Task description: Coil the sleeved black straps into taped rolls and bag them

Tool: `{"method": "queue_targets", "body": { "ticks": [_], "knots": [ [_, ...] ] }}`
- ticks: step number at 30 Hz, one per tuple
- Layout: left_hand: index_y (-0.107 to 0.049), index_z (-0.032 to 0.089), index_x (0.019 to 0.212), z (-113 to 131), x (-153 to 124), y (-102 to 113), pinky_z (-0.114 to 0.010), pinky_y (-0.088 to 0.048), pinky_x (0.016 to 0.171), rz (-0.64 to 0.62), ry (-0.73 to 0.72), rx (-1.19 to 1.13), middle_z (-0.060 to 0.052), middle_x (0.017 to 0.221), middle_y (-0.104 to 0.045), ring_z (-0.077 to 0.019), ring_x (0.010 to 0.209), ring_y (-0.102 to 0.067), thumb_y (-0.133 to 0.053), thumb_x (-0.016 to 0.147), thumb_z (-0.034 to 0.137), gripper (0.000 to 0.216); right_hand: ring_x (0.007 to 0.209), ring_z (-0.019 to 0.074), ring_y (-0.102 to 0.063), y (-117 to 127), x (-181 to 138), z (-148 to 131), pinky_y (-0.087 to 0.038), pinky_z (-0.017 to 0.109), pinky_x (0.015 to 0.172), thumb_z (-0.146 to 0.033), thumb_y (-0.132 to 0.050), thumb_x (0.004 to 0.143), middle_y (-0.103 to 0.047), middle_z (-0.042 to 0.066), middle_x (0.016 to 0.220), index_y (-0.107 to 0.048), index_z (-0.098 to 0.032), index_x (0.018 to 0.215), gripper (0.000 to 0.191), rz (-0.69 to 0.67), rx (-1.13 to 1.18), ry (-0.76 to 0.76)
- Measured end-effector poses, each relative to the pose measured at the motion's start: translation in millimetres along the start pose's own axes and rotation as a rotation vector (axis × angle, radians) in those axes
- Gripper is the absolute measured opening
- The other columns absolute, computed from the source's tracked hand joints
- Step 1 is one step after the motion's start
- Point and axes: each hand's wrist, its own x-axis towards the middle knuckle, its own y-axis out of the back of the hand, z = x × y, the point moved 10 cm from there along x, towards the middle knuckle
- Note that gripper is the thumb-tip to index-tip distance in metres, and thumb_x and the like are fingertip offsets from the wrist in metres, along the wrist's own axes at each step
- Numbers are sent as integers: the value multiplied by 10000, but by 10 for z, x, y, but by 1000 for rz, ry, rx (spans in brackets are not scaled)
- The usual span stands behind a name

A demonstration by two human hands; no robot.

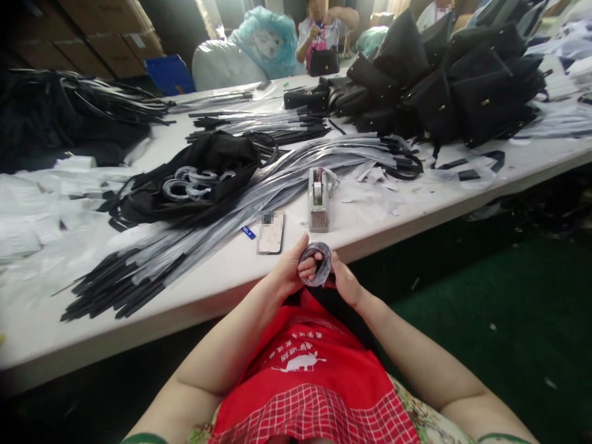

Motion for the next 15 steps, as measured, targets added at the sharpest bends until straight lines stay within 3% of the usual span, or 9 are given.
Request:
{"method": "queue_targets", "body": {
  "ticks": [4, 8, 10, 12, 13, 15],
  "knots": [
    [-653, 98, 866, 70, 3, 28, -182, -461, 460, 44, -171, -268, 56, 481, -497, -75, 420, -508, -570, 877, 601, 511, 491, 149, -498, -246, 0, 95, -378, 296, 457, -815, -359, 832, -571, 20, 562, -584, -212, 793, 645, -3, 285, -92],
    [-660, 105, 940, 26, -49, 121, -254, -508, 500, 51, -198, -34, -37, 688, -678, -159, 573, -643, -638, 824, 598, 507, 504, 157, -538, -139, 23, 93, -409, 287, 468, -781, -497, 794, -623, 25, 601, -578, -200, 870, 592, -78, 238, -186],
    [-665, 104, 902, 126, -118, 344, -282, -528, 584, 226, -279, 251, -55, 705, -694, -173, 618, -653, -646, 809, 599, 504, 484, 150, -518, -1, 24, 33, -394, 282, 465, -757, -501, 808, -617, 21, 581, -592, -188, 857, 578, -125, 96, -169],
    [-674, 120, 965, 316, -248, 512, -296, -529, 692, 437, -395, 603, -65, 776, -719, -189, 719, -668, -653, 813, 560, 466, 488, 150, -514, 44, -10, -54, -391, 280, 486, -698, -491, 852, -612, 17, 572, -627, -180, 853, 536, -259, -209, -108],
    [-675, 136, 1019, 380, -289, 506, -299, -523, 732, 474, -433, 771, -67, 826, -730, -194, 770, -671, -645, 825, 536, 446, 508, 158, -531, 35, -44, -81, -400, 281, 510, -657, -505, 865, -624, 22, 587, -645, -178, 850, 499, -342, -409, -74],
    [-680, 172, 1081, 338, -257, 338, -308, -512, 773, 332, -424, 1036, -66, 901, -743, -206, 826, -672, -618, 844, 519, 425, 613, 194, -607, 2, -119, -113, -440, 292, 598, -563, -554, 871, -684, 51, 692, -676, -179, 878, 403, -470, -737, -11]
  ]
}}
